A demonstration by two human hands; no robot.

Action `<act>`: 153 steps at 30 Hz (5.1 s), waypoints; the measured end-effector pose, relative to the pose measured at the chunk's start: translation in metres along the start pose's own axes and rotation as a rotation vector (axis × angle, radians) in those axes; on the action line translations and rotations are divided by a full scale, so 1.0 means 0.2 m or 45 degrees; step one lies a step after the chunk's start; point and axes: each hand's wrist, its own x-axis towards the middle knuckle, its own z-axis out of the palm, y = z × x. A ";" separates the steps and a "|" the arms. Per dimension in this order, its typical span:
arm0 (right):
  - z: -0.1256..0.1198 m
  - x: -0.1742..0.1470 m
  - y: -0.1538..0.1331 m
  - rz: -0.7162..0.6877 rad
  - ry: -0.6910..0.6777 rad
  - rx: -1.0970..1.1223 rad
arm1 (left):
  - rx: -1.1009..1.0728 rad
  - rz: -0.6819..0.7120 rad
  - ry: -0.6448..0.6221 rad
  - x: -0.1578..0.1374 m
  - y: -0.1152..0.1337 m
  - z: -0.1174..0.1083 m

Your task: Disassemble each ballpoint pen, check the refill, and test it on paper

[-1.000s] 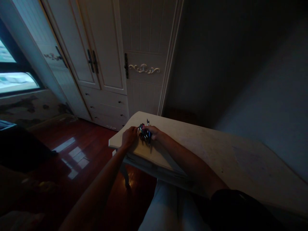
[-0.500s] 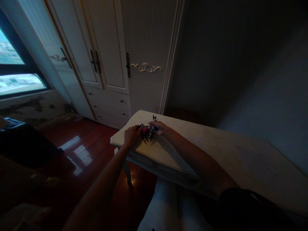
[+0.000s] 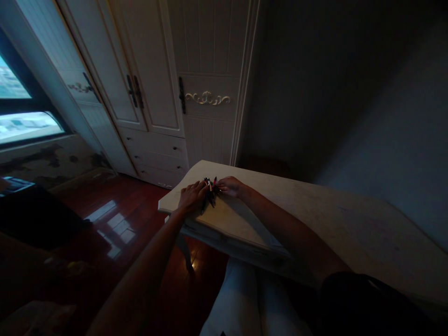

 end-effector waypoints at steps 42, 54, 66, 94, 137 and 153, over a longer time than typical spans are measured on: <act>0.04 -0.12 0.10 -0.310 0.147 -1.261 | 0.031 0.133 -0.043 -0.01 0.00 0.02; -0.01 -0.18 0.12 -0.243 0.278 -0.869 | 0.002 0.050 0.075 -0.01 0.00 0.03; -0.36 -0.71 0.12 -0.466 0.120 0.244 | -0.105 0.074 0.225 0.05 -0.07 0.06; -0.68 -1.10 0.21 -0.165 0.146 0.159 | -1.631 0.401 -0.320 -0.06 1.20 0.05; -1.13 -0.62 0.29 -0.582 1.116 -0.468 | -1.801 0.187 -0.237 0.39 1.19 0.45; -1.11 -0.62 0.30 -0.650 0.945 -0.405 | -1.406 0.032 -0.013 0.38 1.16 0.40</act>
